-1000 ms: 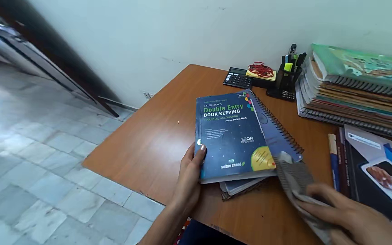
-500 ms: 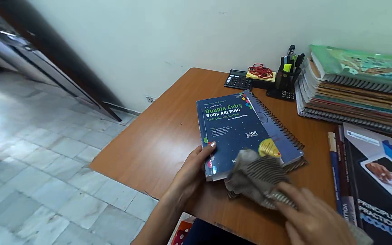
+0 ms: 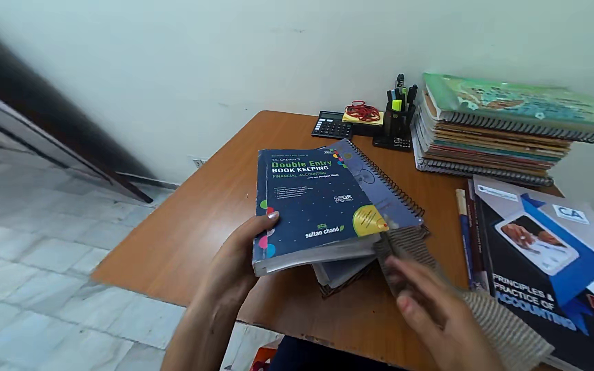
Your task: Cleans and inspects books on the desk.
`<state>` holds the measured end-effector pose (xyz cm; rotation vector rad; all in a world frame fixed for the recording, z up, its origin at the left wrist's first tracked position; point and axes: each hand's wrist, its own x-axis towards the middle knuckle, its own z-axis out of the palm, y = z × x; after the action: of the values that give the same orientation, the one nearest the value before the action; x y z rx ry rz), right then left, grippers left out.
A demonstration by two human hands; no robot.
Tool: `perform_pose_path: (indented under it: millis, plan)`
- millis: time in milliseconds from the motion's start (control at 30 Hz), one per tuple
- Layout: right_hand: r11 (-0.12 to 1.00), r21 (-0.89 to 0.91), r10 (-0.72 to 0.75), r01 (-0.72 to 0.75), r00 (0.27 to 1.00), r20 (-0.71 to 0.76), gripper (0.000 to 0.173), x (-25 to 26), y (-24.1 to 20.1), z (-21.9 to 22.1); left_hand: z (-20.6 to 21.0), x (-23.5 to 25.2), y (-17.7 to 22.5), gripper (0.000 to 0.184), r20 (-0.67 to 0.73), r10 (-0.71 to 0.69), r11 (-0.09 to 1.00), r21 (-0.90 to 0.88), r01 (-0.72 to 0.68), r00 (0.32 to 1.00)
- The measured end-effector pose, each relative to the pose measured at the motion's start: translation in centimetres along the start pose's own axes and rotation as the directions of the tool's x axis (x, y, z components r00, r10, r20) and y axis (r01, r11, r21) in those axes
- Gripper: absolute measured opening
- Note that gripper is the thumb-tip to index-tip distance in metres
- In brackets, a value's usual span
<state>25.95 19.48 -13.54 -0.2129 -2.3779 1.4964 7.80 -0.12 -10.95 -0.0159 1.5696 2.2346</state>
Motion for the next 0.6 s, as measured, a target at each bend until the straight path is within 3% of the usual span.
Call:
perform_pose_path:
  millis: [67,167,267,333,433,500,600]
  plan:
    - [0.932,0.321,0.097,-0.17,0.968,0.232,0.056,-0.1,-0.5,1.5,-0.2,-1.0,0.6,0.031,-0.065,0.043,0.999,0.017,-0.042,0.997]
    - [0.665,0.657,0.032,-0.354,0.893,0.449,0.087,0.4,0.5,3.9,-0.9,-2.6,1.3,0.029,-0.115,0.118,0.992,0.053,-0.113,0.986]
    - [0.262,0.839,-0.027,-0.476,0.866,0.5,0.092,1.7,1.6,5.5,-1.4,-4.0,1.8,0.025,-0.12,0.211,0.975,0.103,-0.199,0.97]
    - [0.128,0.88,0.057,-0.457,0.889,0.454,0.089,2.4,0.7,6.1,-1.6,-4.8,2.4,0.025,-0.134,0.277,0.955,0.152,-0.257,0.951]
    - [0.175,0.943,0.167,-0.283,0.953,0.255,0.089,4.0,-0.5,5.7,-2.1,-6.3,3.6,0.033,-0.15,0.338,0.937,0.147,-0.317,0.929]
    - [0.213,0.951,0.116,-0.223,0.972,0.202,0.093,4.9,-0.5,4.8,-2.4,-7.2,4.3,0.036,-0.155,0.387,0.92,0.129,-0.369,0.909]
    - [0.365,0.907,0.031,-0.208,0.977,0.212,0.103,4.9,-0.5,3.6,-3.3,-8.0,4.5,0.035,-0.018,0.404,0.898,0.2,-0.392,0.915]
